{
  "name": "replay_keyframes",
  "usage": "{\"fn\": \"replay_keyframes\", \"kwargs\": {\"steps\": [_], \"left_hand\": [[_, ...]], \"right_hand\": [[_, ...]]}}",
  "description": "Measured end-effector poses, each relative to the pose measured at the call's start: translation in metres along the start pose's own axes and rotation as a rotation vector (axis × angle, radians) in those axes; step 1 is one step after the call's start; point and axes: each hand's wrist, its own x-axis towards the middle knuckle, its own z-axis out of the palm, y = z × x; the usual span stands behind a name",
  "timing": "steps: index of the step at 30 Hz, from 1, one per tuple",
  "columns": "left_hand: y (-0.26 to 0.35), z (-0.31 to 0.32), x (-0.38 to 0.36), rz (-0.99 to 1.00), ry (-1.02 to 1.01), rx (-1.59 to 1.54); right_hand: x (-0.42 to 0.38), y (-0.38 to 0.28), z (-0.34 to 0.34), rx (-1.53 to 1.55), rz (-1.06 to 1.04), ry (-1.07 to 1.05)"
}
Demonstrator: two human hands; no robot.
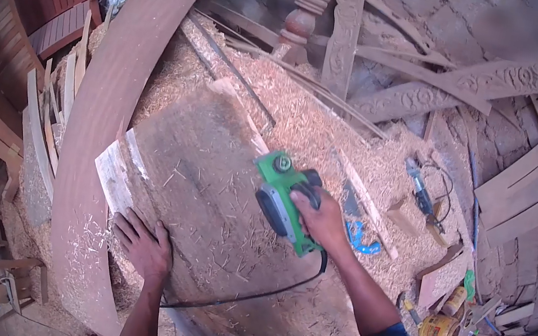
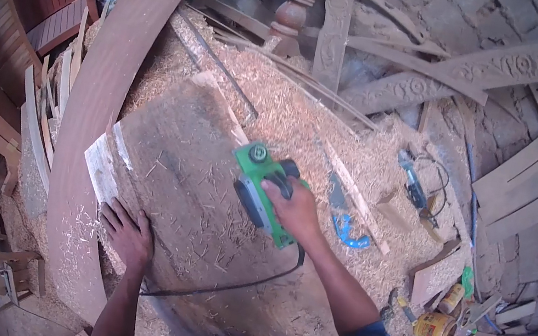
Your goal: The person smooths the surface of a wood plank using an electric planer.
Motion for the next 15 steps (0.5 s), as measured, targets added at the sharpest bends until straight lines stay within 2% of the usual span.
{"fn": "replay_keyframes", "kwargs": {"steps": [1, 4, 7, 15], "left_hand": [[-0.002, 0.005, 0.0, 0.018, 0.012, -0.004], [-0.001, 0.004, 0.001, 0.034, 0.028, 0.005], [0.0, 0.003, 0.003, 0.01, -0.017, 0.016], [-0.002, 0.006, 0.006, 0.021, -0.008, 0.004]], "right_hand": [[-0.004, -0.005, -0.003, 0.055, 0.074, -0.015], [0.037, -0.02, 0.011, -0.001, -0.021, -0.009], [0.082, -0.054, 0.027, -0.006, 0.007, -0.067], [0.23, -0.11, 0.095, -0.013, -0.103, -0.057]]}}
